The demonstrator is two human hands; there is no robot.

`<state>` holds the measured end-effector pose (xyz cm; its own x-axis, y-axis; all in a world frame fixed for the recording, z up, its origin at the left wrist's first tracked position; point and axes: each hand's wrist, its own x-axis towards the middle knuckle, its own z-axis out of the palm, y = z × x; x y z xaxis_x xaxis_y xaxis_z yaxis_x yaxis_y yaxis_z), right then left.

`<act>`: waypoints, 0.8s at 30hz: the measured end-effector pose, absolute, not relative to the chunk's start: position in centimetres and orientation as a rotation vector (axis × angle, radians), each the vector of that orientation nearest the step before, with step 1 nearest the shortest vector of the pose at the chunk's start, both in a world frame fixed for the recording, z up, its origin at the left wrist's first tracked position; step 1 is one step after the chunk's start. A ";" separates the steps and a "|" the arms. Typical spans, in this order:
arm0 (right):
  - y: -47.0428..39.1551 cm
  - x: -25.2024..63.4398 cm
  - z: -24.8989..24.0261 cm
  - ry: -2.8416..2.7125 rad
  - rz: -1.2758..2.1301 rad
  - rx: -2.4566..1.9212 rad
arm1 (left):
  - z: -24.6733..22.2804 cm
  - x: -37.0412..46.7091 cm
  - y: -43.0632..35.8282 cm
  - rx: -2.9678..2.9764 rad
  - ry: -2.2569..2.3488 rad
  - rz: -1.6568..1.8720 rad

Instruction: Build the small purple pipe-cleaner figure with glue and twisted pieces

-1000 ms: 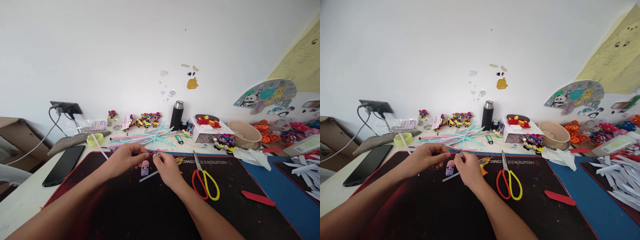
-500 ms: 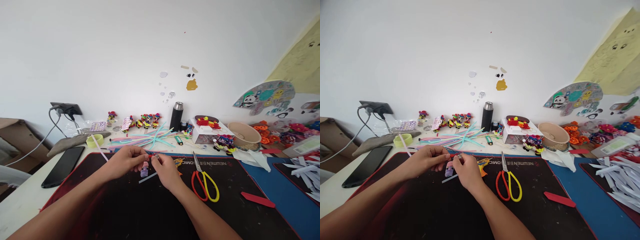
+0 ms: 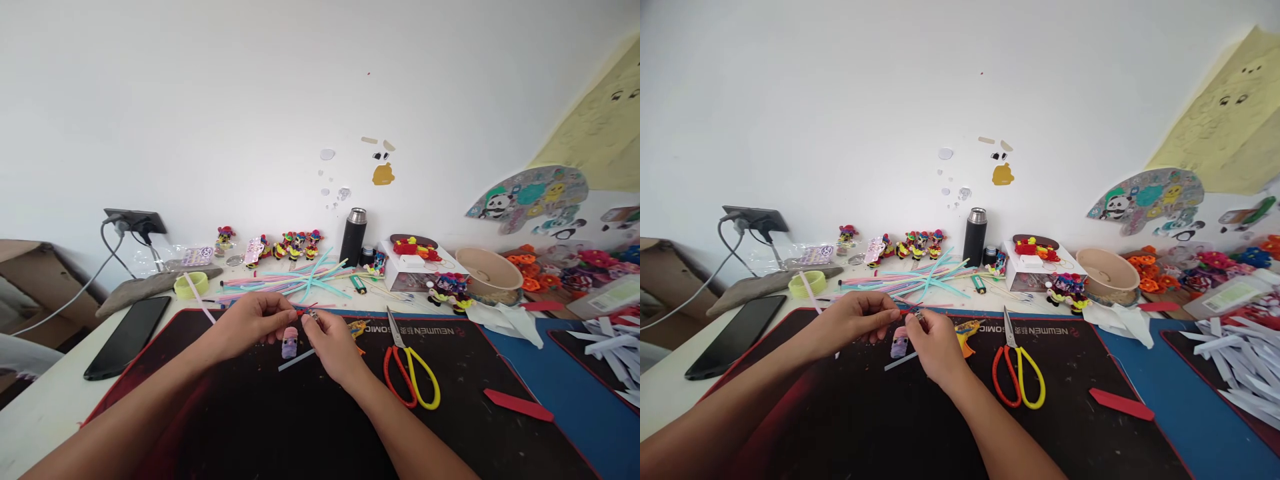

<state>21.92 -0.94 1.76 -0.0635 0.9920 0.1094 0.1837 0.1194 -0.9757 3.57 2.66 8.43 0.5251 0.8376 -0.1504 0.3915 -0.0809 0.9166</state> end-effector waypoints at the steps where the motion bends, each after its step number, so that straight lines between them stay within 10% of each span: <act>1: -1.0 21.9 1.7 -1.448 1.106 -1.198 | 8.4 3.5 2.7 1.684 1.049 0.523; 24: -0.2 22.8 2.2 -0.999 1.359 -0.969 | 7.7 3.4 2.8 1.775 1.113 0.516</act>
